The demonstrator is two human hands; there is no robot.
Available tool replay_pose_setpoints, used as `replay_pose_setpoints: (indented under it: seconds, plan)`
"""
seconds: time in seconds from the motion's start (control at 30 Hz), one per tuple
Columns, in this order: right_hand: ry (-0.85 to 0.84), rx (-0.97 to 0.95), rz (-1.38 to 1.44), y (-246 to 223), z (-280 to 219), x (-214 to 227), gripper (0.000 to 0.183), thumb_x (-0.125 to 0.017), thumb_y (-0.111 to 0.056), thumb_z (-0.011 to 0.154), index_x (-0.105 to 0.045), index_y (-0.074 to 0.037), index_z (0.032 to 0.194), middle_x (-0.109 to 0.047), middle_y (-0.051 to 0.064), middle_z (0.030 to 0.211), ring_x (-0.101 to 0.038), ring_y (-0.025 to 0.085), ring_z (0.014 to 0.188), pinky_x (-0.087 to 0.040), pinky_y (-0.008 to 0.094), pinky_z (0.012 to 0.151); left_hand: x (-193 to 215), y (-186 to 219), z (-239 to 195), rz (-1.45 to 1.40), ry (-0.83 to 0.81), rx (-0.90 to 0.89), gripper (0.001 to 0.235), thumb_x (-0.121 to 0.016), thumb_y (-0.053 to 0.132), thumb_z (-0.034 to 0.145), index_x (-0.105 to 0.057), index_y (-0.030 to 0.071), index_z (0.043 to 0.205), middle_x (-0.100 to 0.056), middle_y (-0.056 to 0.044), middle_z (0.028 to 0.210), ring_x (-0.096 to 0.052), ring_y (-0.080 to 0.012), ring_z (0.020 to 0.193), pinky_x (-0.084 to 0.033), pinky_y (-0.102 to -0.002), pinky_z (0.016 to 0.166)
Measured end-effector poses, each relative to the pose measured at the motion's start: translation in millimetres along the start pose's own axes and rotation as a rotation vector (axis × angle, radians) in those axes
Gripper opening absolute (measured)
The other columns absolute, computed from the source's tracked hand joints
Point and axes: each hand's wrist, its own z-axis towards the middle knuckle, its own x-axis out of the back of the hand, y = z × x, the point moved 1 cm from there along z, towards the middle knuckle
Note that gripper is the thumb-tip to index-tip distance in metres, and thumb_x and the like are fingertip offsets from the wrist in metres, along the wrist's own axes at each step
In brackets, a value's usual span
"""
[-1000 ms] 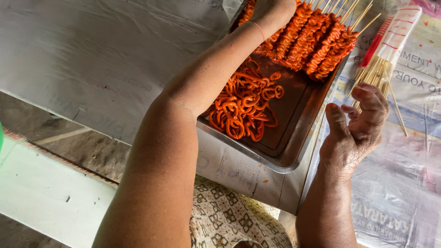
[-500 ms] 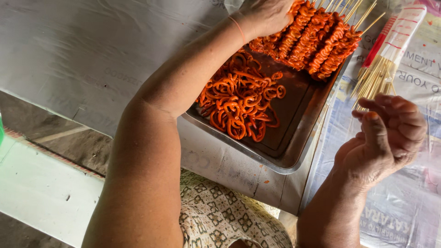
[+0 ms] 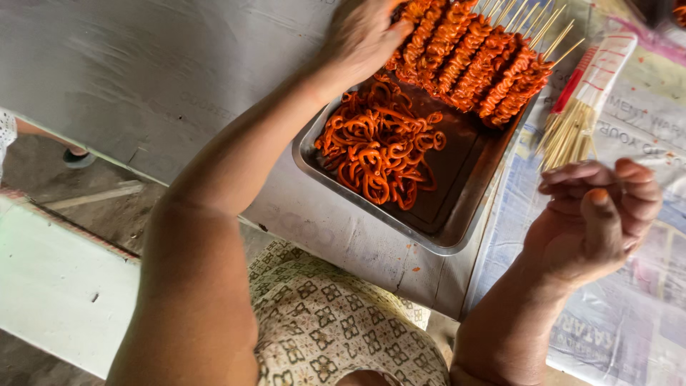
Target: The person threads long, red, spiral-shaped food items onto wooden skewers. They pick up a skewer and carefully insert it through the center of the spirals, then place the completed skewer into a metal tray alongside others.
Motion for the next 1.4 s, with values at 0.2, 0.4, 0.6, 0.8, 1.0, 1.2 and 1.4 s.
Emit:
replay_pose_setpoints:
  seconds: [0.2,0.4,0.6,0.8,1.0,1.2,1.4]
  plan:
    - [-0.18,-0.041,0.215,-76.8,-61.2,-39.9,0.046,-0.063,-0.024,0.096,-0.056,-0.009,0.139,-0.073,0.018,0.111,-0.073,0.028,0.092,-0.061,0.041,0.075,76.0,52.2,-73.4,0.082,0.098,0.151,0.036,-0.077,0.01,0.094,-0.063,0.004,0.126,-0.057,-0.016,0.14,-0.052,-0.0338,0.134,-0.044,-0.042,0.115]
    - [-0.262,-0.106,0.244,-109.1,-108.6,-50.3,0.044,-0.062,-0.024,0.098,-0.057,-0.008,0.138,-0.072,0.017,0.109,-0.071,0.027,0.09,-0.059,0.04,0.074,56.1,97.3,-102.8,0.137,-0.045,0.091,0.035,-0.071,0.013,0.095,-0.063,0.001,0.127,-0.049,-0.021,0.145,-0.046,-0.0376,0.139,-0.035,-0.051,0.119]
    - [-0.287,-0.115,0.224,-128.0,-124.8,-56.3,0.041,-0.062,-0.024,0.099,-0.058,-0.008,0.137,-0.071,0.016,0.107,-0.069,0.026,0.088,-0.058,0.039,0.072,43.0,91.4,-114.5,0.148,-0.106,0.159,0.033,-0.066,0.016,0.097,-0.064,0.002,0.127,-0.048,-0.02,0.148,-0.041,-0.0384,0.141,-0.033,-0.05,0.119]
    - [-0.258,-0.075,0.194,-149.4,-160.8,-68.3,0.039,-0.062,-0.024,0.101,-0.058,-0.007,0.136,-0.07,0.015,0.105,-0.068,0.025,0.085,-0.056,0.038,0.071,44.2,91.9,-114.1,0.136,-0.066,0.173,0.035,-0.067,0.017,0.094,-0.064,0.002,0.126,-0.045,-0.022,0.149,-0.04,-0.0391,0.142,-0.033,-0.05,0.118]
    - [-0.203,-0.089,0.162,-163.7,-192.5,-76.8,0.036,-0.061,-0.023,0.103,-0.059,-0.007,0.135,-0.069,0.014,0.103,-0.066,0.024,0.083,-0.054,0.037,0.069,38.5,87.3,-116.4,0.151,-0.081,0.172,0.039,-0.068,0.02,0.094,-0.065,0.0,0.127,-0.038,-0.027,0.153,-0.038,-0.0407,0.142,-0.032,-0.05,0.119]
    - [-0.16,-0.123,0.122,-179.0,-210.1,-77.4,0.034,-0.061,-0.023,0.104,-0.06,-0.006,0.134,-0.068,0.013,0.1,-0.064,0.022,0.081,-0.052,0.036,0.067,29.5,81.0,-120.3,0.166,-0.101,0.188,0.039,-0.067,0.021,0.099,-0.065,0.0,0.131,-0.039,-0.024,0.153,-0.038,-0.04,0.144,-0.031,-0.051,0.122]
    - [-0.135,-0.126,0.086,-178.9,-215.0,-71.5,0.032,-0.06,-0.023,0.106,-0.061,-0.006,0.133,-0.067,0.012,0.098,-0.062,0.021,0.078,-0.05,0.035,0.066,33.0,78.5,-114.5,0.205,-0.139,0.21,0.036,-0.066,0.018,0.097,-0.065,-0.002,0.128,-0.04,-0.026,0.153,-0.038,-0.0395,0.144,-0.031,-0.05,0.123]
